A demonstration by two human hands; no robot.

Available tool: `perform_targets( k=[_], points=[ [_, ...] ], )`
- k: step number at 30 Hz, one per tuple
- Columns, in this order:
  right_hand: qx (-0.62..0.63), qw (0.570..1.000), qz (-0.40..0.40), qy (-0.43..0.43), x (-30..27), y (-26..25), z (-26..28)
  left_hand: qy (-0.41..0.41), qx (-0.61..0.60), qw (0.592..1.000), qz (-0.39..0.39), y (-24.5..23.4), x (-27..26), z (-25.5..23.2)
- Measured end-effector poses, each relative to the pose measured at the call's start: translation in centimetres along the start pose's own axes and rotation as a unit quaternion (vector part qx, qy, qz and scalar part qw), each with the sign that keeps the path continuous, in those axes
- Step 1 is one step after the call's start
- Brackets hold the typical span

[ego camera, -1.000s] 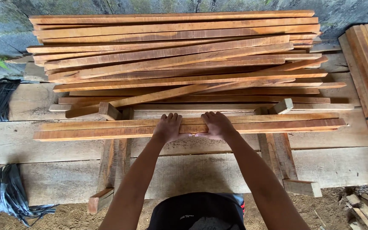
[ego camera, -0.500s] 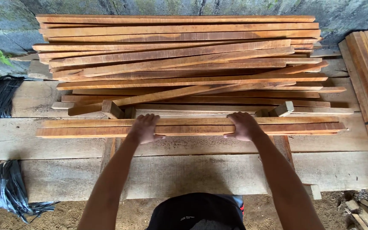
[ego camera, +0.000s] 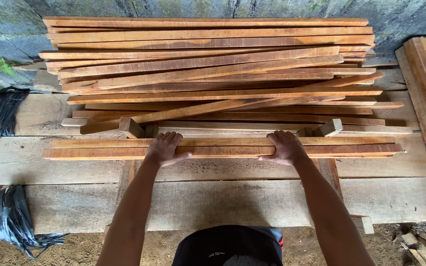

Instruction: Organizing and stacking wooden planks on a workbench in a woodworking shop.

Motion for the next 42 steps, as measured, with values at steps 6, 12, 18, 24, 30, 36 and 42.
perform_targets(
  k=[6,12,18,24,30,36,42],
  points=[
    [0.074,0.994,0.060,0.059,-0.2,0.5,-0.8,-0.075,-0.055,0.995,0.035,2.3,0.1,1.6],
    [0.118,0.970,0.049,0.206,0.1,0.4,-1.8,-0.198,-0.045,0.979,0.007,3.9,0.8,2.3],
    [0.103,0.936,0.119,0.315,0.6,1.0,-2.1,-0.278,0.026,0.960,-0.020,6.4,1.6,2.5],
    [0.120,0.934,0.151,0.299,1.3,-1.5,-1.2,-0.283,-0.004,0.959,0.021,4.4,1.6,1.6],
    [0.123,0.939,0.142,0.289,1.1,-1.0,-1.5,-0.254,0.007,0.966,0.050,4.3,1.3,1.1],
    [0.171,0.934,0.172,0.263,2.0,-1.3,-2.0,-0.166,0.000,0.985,-0.049,4.7,2.9,2.1],
    [0.131,0.931,0.199,0.278,3.2,-2.4,-4.5,-0.171,0.002,0.978,-0.119,6.2,3.9,4.5]
  ],
)
Point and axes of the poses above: each hand's wrist, its own x-axis towards the middle knuckle, its own y-axis out of the palm, z = x × y, the point moved 5 cm from there along x, towards the middle knuckle, and after that the axes turned 10 degrees about -y, right-handed, at the moved point
